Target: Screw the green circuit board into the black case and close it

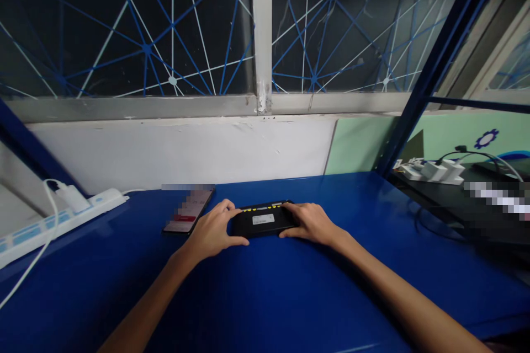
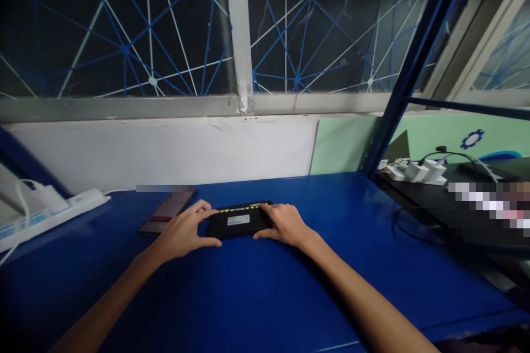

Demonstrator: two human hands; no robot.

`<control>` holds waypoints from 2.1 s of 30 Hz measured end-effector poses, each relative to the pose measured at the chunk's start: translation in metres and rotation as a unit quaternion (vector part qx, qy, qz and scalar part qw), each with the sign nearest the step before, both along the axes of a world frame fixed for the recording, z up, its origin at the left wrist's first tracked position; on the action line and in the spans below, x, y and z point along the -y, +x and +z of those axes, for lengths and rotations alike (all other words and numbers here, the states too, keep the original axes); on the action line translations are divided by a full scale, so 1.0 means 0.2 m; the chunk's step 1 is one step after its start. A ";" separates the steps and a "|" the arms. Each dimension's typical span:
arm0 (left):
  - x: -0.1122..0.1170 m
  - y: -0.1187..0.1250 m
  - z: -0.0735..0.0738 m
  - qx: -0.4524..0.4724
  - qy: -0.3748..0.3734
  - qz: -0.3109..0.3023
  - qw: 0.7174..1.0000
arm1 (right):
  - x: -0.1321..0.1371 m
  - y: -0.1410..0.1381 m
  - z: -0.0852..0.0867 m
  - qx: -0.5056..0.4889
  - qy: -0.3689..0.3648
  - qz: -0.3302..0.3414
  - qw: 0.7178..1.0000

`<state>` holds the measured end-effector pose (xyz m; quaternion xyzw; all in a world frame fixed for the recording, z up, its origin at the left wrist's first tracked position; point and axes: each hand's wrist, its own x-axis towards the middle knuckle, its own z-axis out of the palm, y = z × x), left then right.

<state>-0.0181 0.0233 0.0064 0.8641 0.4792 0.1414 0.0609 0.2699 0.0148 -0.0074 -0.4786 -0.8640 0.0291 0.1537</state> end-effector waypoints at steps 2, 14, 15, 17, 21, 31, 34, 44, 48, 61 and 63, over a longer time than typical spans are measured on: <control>0.00 0.00 0.00 0.000 0.001 -0.002 1.000 | 0.00 0.00 0.00 -0.001 0.001 -0.001 1.000; -0.01 -0.01 0.01 0.025 -0.018 -0.015 0.999 | -0.03 0.02 0.02 -0.043 -0.058 0.002 0.997; -0.01 -0.01 0.00 0.024 -0.017 -0.014 0.999 | -0.04 0.03 0.02 -0.044 -0.059 0.003 0.997; 0.00 0.00 0.00 0.017 -0.012 -0.013 1.000 | -0.04 0.03 0.02 -0.043 -0.059 0.004 0.997; 0.00 0.01 0.01 -0.006 -0.006 -0.010 1.000 | -0.05 0.02 0.01 -0.028 -0.052 0.001 0.998; -0.02 -0.07 0.03 -0.004 -0.020 -0.029 0.999 | -0.02 0.02 0.06 0.015 -0.050 -0.005 0.999; -0.03 -0.08 0.02 0.004 -0.032 -0.027 0.999 | -0.03 0.05 0.06 0.018 -0.051 -0.001 0.999; -0.03 -0.09 0.06 -0.017 -0.075 -0.049 0.996 | 0.01 0.04 0.06 0.007 -0.016 0.011 1.000; -0.03 -0.10 0.06 -0.023 -0.080 -0.044 0.996 | 0.01 0.03 0.06 -0.021 0.016 0.046 0.999; -0.03 -0.14 0.10 -0.030 -0.141 -0.053 0.988 | 0.03 0.02 0.05 -0.089 0.001 0.094 0.992; -0.03 -0.15 0.09 -0.023 -0.139 -0.054 0.989 | 0.03 0.01 0.05 -0.089 -0.006 0.088 0.992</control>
